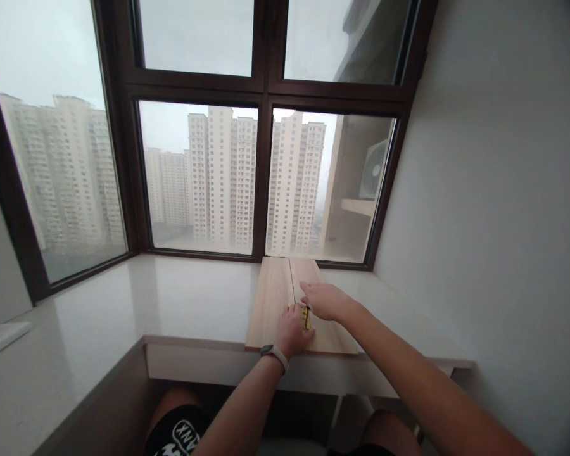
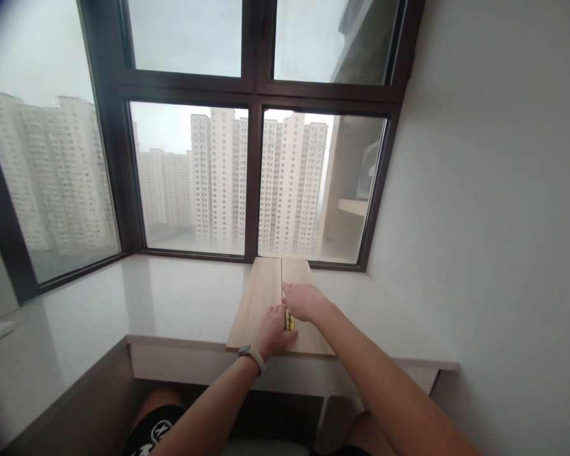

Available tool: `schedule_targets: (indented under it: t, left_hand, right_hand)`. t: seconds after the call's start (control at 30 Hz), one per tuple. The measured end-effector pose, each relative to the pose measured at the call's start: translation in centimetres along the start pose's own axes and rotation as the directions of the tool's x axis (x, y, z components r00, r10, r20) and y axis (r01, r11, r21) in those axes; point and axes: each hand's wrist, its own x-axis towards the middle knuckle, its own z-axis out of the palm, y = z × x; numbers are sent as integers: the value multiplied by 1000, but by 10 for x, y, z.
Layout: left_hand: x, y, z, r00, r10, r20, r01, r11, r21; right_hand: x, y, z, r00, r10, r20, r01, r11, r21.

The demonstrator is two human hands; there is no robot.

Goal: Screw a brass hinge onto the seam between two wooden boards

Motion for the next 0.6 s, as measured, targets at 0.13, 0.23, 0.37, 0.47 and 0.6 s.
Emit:
schedule_targets:
  t: [0.13, 0.23, 0.37, 0.47, 0.6]
  left_hand:
    - [-1, -1, 0, 1000, 13, -3, -13, 1000, 1]
    - [-1, -2, 1, 1000, 25, -14, -25, 1000, -3]
    - [0, -3, 3, 1000, 18, -14, -18, 1000, -8]
    - [0, -2, 3, 999, 26, -21, -26, 1000, -14]
    - [0, -2, 1, 999, 36, -24, -37, 999, -26]
  right_hand:
    - [2, 2, -4, 1000, 2, -9, -3, 998, -55]
    - [6, 4, -2, 1000, 18, -9, -19, 998, -54]
    - [9, 5, 3, 999, 34, -20, -35, 998, -48]
    - [11, 4, 4, 998, 62, -20, -63, 998, -27]
    - [15, -1, 5, 985, 175, -11, -175, 984, 23]
